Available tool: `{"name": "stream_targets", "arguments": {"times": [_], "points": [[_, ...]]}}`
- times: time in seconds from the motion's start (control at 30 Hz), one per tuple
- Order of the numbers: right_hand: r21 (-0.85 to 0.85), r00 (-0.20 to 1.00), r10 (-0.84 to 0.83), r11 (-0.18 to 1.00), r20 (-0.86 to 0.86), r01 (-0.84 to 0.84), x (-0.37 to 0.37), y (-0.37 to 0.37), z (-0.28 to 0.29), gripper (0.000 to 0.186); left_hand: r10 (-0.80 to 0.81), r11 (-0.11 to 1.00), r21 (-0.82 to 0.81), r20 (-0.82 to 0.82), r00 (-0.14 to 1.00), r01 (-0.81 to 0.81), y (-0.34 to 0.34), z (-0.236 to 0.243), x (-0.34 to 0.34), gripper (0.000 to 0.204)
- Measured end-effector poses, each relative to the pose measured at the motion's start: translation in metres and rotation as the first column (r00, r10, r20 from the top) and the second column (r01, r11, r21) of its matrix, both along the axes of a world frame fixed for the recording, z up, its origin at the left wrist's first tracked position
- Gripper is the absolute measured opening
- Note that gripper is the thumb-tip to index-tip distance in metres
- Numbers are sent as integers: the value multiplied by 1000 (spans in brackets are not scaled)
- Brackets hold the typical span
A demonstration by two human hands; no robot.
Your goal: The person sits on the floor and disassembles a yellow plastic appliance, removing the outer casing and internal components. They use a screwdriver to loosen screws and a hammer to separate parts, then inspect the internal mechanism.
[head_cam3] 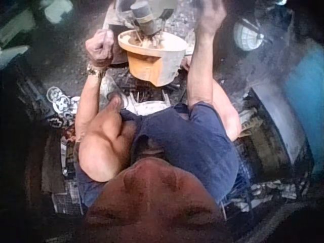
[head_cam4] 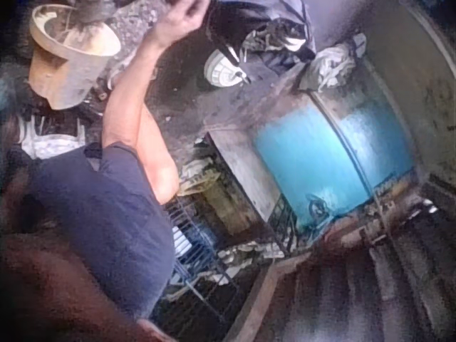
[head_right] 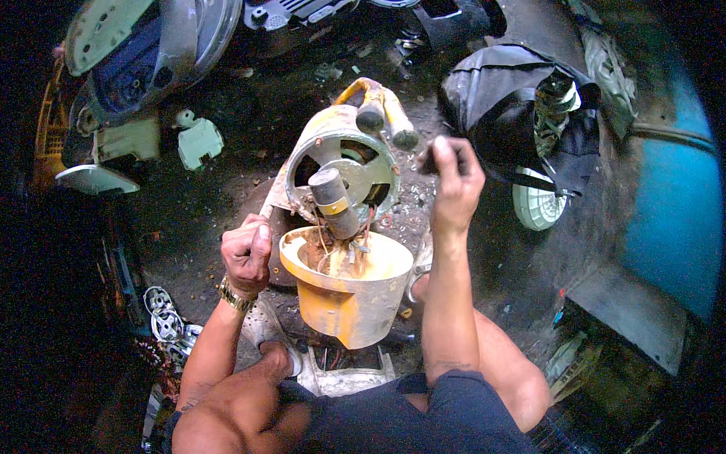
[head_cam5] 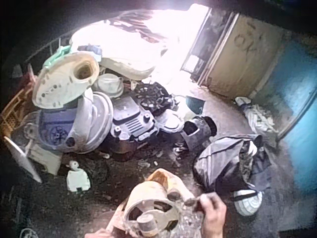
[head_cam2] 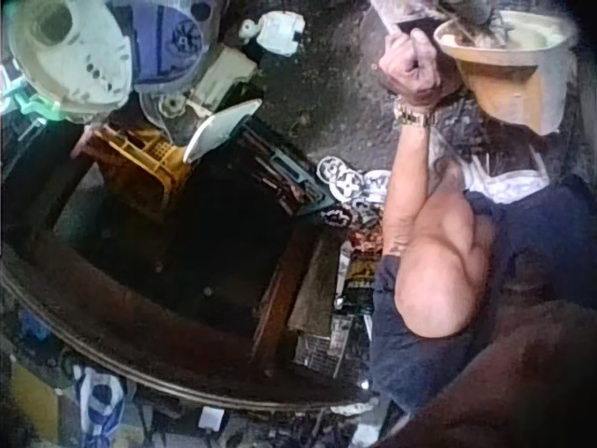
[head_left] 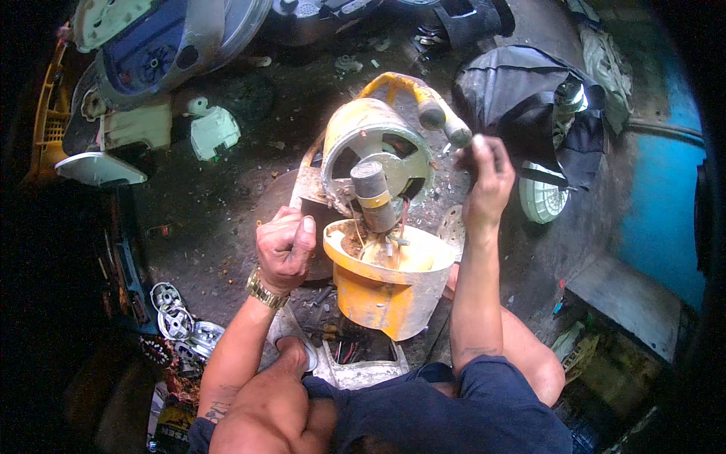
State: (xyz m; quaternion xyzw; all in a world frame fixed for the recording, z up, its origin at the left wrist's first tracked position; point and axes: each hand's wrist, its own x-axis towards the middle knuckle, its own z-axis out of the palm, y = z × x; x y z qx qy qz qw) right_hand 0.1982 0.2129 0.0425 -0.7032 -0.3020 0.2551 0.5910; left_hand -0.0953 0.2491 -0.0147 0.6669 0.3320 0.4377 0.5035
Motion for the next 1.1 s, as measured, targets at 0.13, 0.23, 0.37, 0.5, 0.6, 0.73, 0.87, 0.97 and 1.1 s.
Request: {"name": "stream_targets", "arguments": {"times": [0.13, 0.23, 0.37, 0.5, 0.6, 0.73, 0.87, 0.97, 1.1], "points": [[-25, 999, -29, 999, 18, 30, -11, -28, 3, 15, 9, 1000, 5, 9, 1000, -9, -1, -1, -1, 37], [-91, 996, -18, 996, -83, 10, 2, -21, -8, 14, 4, 1000, 15, 30, 1000, -4, 1, -4, 0, 38], [-242, 984, 89, 962, -157, -126, -4, -25, -21, 17, 1, 1000, 22, 45, 999, -2, 1, -3, 1, 38], [-143, 954, -34, 990, -299, -9, -14, -24, -18, 24, -35, 999, 12, 47, 998, 34, -3, -5, -8, 36], [-88, 972, 13, 995, -235, -34, -11, -16, -7, 27, -67, 997, 41, 52, 996, 65, -11, -21, -25, 34], [-158, 972, 180, 966, -154, -204, -24, -8, 3, 34, -43, 996, -81, 62, 997, 48, -27, -65, -62, 36], [-152, 945, 319, 933, -70, -326, -53, -33, -26, 40, 137, 924, -356, -29, 990, -138, -29, -81, -79, 29], [-108, 939, 282, 958, 198, -265, -63, -35, -21, 30, 298, 903, -242, -240, 924, -354, -28, -90, -77, 24], [-274, 963, 82, 962, 257, -9, 22, 20, -69, 37, 59, 822, -443, -560, 827, -358, -24, -83, -78, 34]]}}
